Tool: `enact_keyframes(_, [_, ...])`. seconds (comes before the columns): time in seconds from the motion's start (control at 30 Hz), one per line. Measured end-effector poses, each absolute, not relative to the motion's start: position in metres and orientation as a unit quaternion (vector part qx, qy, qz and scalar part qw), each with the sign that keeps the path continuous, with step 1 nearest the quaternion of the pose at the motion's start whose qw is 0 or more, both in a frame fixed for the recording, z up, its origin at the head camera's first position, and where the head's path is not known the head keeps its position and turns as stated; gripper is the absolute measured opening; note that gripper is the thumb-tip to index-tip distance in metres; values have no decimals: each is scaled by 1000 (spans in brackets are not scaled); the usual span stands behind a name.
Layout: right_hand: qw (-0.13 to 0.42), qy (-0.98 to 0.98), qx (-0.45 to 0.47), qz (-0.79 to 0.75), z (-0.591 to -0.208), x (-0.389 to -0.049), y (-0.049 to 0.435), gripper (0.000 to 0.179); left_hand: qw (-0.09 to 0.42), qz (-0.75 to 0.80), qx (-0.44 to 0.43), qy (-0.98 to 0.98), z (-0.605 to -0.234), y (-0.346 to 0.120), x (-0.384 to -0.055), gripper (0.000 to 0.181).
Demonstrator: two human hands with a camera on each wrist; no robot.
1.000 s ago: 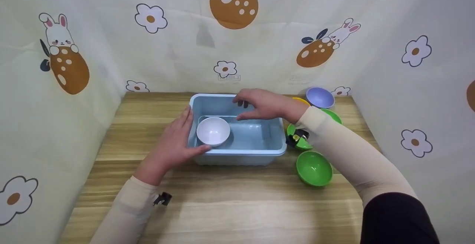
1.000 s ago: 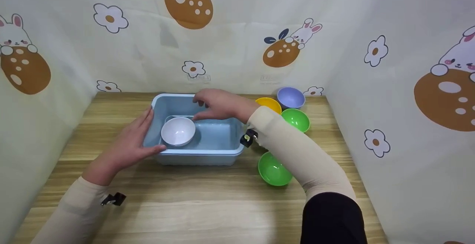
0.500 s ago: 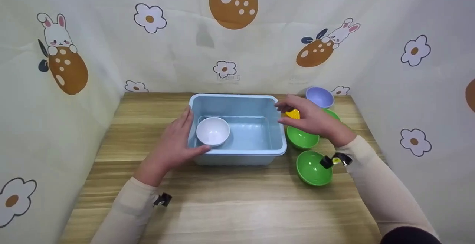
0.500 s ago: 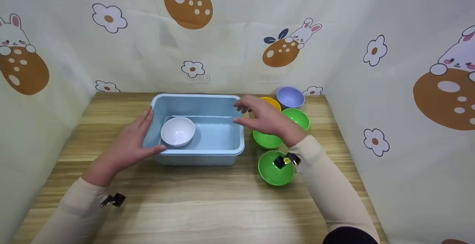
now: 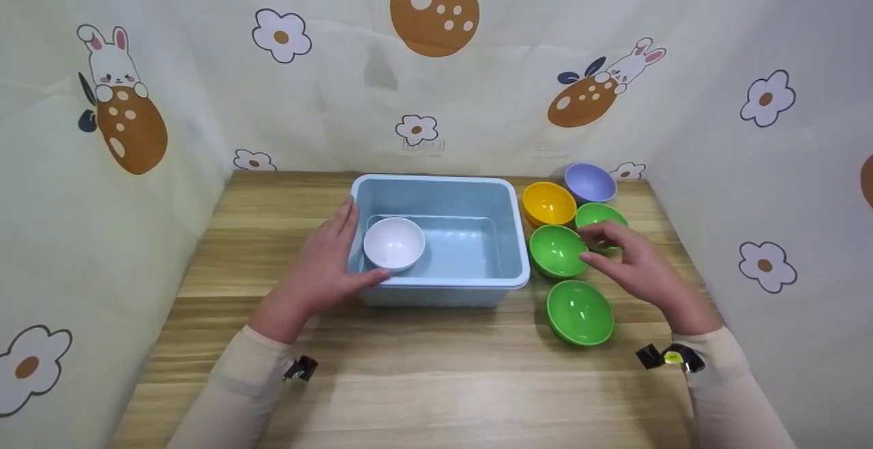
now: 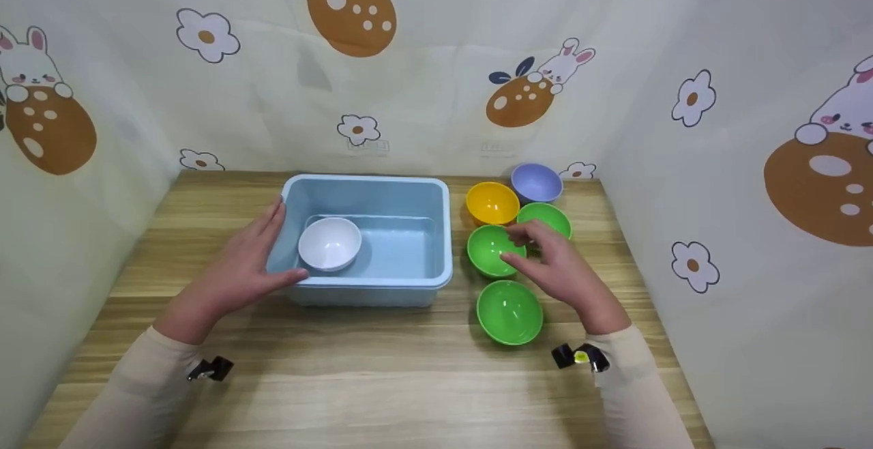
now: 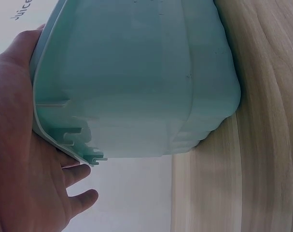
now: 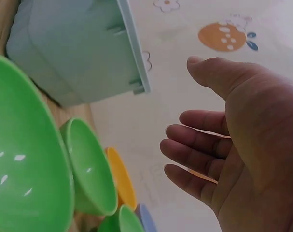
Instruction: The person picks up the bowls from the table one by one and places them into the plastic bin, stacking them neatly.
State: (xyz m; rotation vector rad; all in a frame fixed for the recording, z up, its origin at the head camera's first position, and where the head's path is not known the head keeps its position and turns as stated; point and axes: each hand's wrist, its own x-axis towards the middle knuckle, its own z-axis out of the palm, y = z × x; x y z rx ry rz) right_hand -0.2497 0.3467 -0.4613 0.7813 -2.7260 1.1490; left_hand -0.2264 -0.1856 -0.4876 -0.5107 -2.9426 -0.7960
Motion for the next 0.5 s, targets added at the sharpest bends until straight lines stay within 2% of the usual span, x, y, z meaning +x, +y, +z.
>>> enact_keyframes(0.17, [58, -896, 221, 382, -484, -232, 366, 36, 25, -268, -172, -948, -488, -187, -227, 132])
enact_keyframes(0.5, [40, -893, 158, 419, -521, -204, 387, 43, 23, -265, -171, -949, -487, -185, -227, 132])
